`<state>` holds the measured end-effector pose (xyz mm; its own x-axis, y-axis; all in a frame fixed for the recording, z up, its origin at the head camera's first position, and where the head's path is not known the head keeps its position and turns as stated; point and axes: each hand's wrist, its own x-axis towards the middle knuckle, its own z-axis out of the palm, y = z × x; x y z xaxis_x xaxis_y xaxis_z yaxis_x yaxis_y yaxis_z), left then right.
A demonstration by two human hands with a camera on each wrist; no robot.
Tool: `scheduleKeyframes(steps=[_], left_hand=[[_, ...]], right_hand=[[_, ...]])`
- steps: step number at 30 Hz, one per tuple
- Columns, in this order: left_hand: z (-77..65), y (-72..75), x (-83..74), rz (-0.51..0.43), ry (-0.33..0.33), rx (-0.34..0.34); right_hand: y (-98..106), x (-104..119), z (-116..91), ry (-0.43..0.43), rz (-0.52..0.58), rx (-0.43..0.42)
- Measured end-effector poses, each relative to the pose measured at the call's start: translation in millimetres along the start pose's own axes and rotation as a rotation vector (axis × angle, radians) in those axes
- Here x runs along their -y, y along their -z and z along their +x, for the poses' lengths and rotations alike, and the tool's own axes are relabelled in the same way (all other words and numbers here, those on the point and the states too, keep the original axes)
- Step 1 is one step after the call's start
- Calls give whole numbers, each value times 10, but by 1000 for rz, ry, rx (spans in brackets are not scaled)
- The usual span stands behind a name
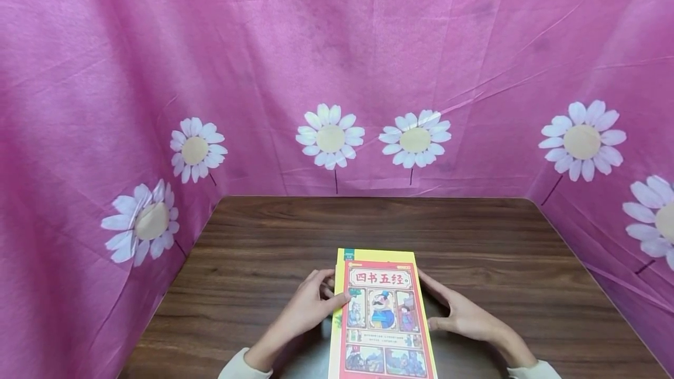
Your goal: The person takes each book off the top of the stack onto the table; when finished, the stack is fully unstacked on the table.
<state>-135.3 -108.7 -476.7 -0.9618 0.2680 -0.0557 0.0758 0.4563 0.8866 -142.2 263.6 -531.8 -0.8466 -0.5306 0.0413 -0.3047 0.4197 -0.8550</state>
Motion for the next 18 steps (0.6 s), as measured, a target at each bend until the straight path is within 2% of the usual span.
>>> scheduleKeyframes(steps=[9,18], left_hand=[[22,8,-29,9,6,13],[33,-12,-55,-2,-18,7]], right_hand=[[-14,49,11,-39,73,52],[2,63,26,29,25,28]])
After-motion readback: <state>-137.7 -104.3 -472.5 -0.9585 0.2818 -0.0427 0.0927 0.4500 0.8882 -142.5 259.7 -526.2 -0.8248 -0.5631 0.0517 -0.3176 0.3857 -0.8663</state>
